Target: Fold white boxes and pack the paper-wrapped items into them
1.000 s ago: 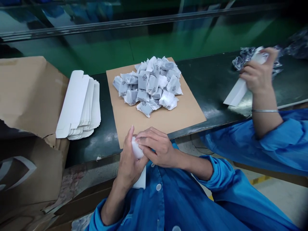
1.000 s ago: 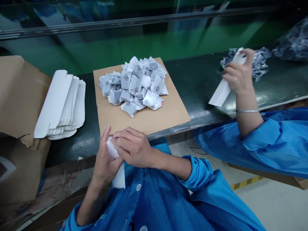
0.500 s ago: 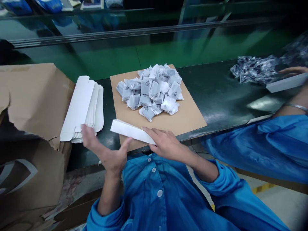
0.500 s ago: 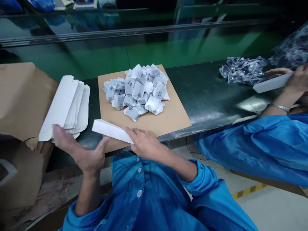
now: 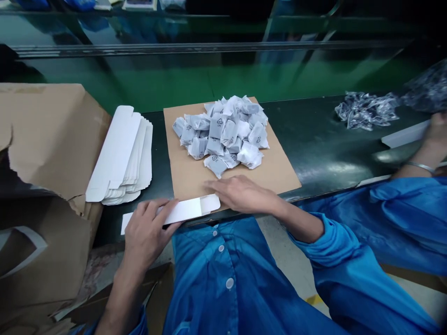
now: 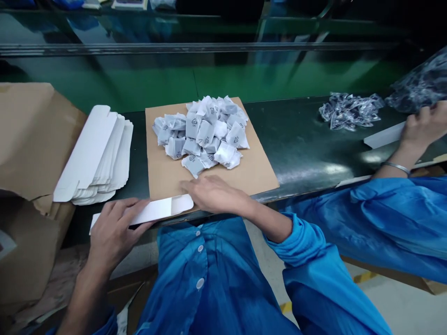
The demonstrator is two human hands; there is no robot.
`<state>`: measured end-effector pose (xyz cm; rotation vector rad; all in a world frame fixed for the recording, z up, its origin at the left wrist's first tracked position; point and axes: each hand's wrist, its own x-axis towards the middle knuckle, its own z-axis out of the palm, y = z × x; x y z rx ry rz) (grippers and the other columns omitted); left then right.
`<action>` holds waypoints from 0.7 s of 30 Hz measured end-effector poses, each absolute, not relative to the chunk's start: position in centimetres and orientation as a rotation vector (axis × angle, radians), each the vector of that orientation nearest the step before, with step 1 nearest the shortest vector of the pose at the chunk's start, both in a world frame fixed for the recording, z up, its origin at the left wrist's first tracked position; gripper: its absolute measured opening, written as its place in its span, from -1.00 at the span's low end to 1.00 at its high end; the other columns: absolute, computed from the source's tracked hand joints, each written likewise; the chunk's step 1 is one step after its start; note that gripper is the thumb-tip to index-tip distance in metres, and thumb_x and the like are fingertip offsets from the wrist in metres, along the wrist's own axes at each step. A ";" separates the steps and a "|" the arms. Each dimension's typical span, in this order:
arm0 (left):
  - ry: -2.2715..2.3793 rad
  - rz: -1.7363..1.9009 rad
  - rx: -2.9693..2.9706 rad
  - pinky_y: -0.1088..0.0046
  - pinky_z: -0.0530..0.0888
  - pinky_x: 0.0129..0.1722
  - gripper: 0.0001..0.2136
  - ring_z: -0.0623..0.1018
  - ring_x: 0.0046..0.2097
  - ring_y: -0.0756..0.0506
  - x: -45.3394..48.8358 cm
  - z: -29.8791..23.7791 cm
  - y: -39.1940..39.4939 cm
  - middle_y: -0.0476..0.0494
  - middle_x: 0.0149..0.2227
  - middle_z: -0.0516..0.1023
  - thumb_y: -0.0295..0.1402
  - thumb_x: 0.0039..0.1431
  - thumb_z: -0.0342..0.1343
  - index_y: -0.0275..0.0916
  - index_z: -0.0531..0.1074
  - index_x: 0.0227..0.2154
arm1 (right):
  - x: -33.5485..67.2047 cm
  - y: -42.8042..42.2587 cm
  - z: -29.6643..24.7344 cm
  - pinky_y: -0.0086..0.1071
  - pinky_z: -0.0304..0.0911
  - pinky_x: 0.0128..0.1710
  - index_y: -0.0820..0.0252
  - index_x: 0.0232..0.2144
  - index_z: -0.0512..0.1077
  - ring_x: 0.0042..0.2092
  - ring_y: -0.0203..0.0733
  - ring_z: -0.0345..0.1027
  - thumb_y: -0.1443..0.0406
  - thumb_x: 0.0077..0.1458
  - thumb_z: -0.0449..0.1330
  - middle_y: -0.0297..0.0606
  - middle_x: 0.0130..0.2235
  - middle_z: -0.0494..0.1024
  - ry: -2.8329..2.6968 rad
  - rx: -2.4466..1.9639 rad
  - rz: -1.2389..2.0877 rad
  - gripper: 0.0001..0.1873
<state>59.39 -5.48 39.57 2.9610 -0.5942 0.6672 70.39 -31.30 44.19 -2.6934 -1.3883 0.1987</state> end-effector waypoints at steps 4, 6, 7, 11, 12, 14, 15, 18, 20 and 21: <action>-0.409 0.644 2.920 0.30 0.43 -0.19 -0.61 0.50 -0.14 -0.23 58.6 39.1 -4.9 -0.31 -0.13 0.53 -0.12 0.20 0.17 -0.32 0.42 -0.05 | 72.1 -30.6 44.5 -0.33 0.13 -0.40 0.29 0.16 0.27 -0.07 -0.02 0.34 0.51 0.29 -0.14 0.00 -0.03 0.45 -1.486 -2.897 -0.130 -0.55; -0.374 0.661 2.903 0.29 0.44 -0.18 -0.58 0.53 -0.13 -0.24 58.3 38.9 -4.8 -0.31 -0.12 0.55 -0.10 0.20 0.16 -0.32 0.40 -0.03 | 73.3 -29.4 44.4 -0.29 0.13 -0.40 0.39 0.01 0.37 -0.06 0.02 0.31 0.54 0.29 -0.17 0.05 -0.05 0.45 -1.658 -2.947 -0.158 -0.60; -0.359 0.678 2.893 0.28 0.45 -0.18 -0.58 0.53 -0.13 -0.24 58.2 38.8 -4.8 -0.31 -0.12 0.55 -0.09 0.20 0.16 -0.32 0.39 -0.03 | 73.9 -28.9 44.5 -0.28 0.12 -0.40 0.41 -0.06 0.40 -0.08 0.01 0.31 0.54 0.28 -0.17 0.05 -0.08 0.45 -1.733 -2.935 -0.148 -0.61; -0.252 0.717 2.849 0.22 0.47 -0.15 -0.53 0.55 -0.10 -0.29 57.6 38.8 -4.4 -0.36 -0.10 0.56 -0.06 0.18 0.17 -0.33 0.38 0.00 | 75.5 -27.8 45.6 -0.31 0.01 -0.47 0.31 -0.13 0.42 -0.25 -0.13 0.31 0.49 0.30 -0.11 -0.08 -0.19 0.46 -1.844 -2.793 0.058 -0.70; -0.224 0.715 2.840 0.20 0.47 -0.14 -0.51 0.55 -0.10 -0.30 57.4 38.8 -4.3 -0.38 -0.10 0.56 -0.05 0.17 0.17 -0.33 0.37 0.01 | 75.7 -27.8 45.9 -0.32 -0.02 -0.48 0.28 -0.10 0.41 -0.28 -0.16 0.30 0.49 0.29 -0.08 -0.10 -0.18 0.46 -1.824 -2.782 0.108 -0.70; -0.173 0.716 2.823 0.17 0.48 -0.14 -0.49 0.55 -0.09 -0.31 57.0 38.8 -4.1 -0.38 -0.09 0.56 -0.02 0.17 0.17 -0.31 0.36 0.02 | 75.6 -28.0 46.3 -0.32 -0.05 -0.47 0.28 -0.06 0.40 -0.28 -0.17 0.30 0.53 0.26 -0.07 -0.09 -0.16 0.46 -1.775 -2.820 0.141 -0.67; -0.158 0.720 2.816 0.16 0.48 -0.14 -0.49 0.56 -0.10 -0.31 56.9 38.8 -4.1 -0.38 -0.09 0.56 -0.02 0.16 0.17 -0.30 0.36 0.02 | 75.5 -28.1 46.4 -0.32 -0.05 -0.46 0.31 -0.06 0.41 -0.26 -0.14 0.31 0.54 0.25 -0.08 -0.05 -0.15 0.46 -1.753 -2.859 0.126 -0.66; -0.143 0.733 2.811 0.16 0.48 -0.14 -0.48 0.56 -0.10 -0.31 56.7 38.8 -4.2 -0.37 -0.09 0.57 -0.01 0.16 0.17 -0.28 0.35 0.04 | 74.8 -28.0 46.0 -0.31 -0.02 -0.41 0.38 -0.12 0.43 -0.19 -0.09 0.31 0.53 0.27 -0.12 0.03 -0.15 0.48 -1.739 -2.898 0.112 -0.66; -0.147 0.738 2.815 0.17 0.48 -0.14 -0.47 0.57 -0.11 -0.31 56.8 38.9 -4.3 -0.36 -0.10 0.57 -0.01 0.16 0.17 -0.28 0.35 0.05 | 74.5 -27.6 45.8 -0.33 -0.02 -0.40 0.35 -0.09 0.43 -0.24 -0.13 0.31 0.51 0.27 -0.08 -0.03 -0.17 0.50 -1.710 -2.816 0.192 -0.68; -0.147 0.735 2.815 0.18 0.48 -0.14 -0.47 0.57 -0.11 -0.30 56.8 38.9 -4.4 -0.35 -0.10 0.57 -0.01 0.16 0.17 -0.27 0.35 0.05 | 74.5 -27.5 45.9 -0.34 -0.03 -0.40 0.33 -0.07 0.42 -0.26 -0.16 0.30 0.51 0.25 -0.05 -0.07 -0.19 0.51 -1.695 -2.762 0.248 -0.68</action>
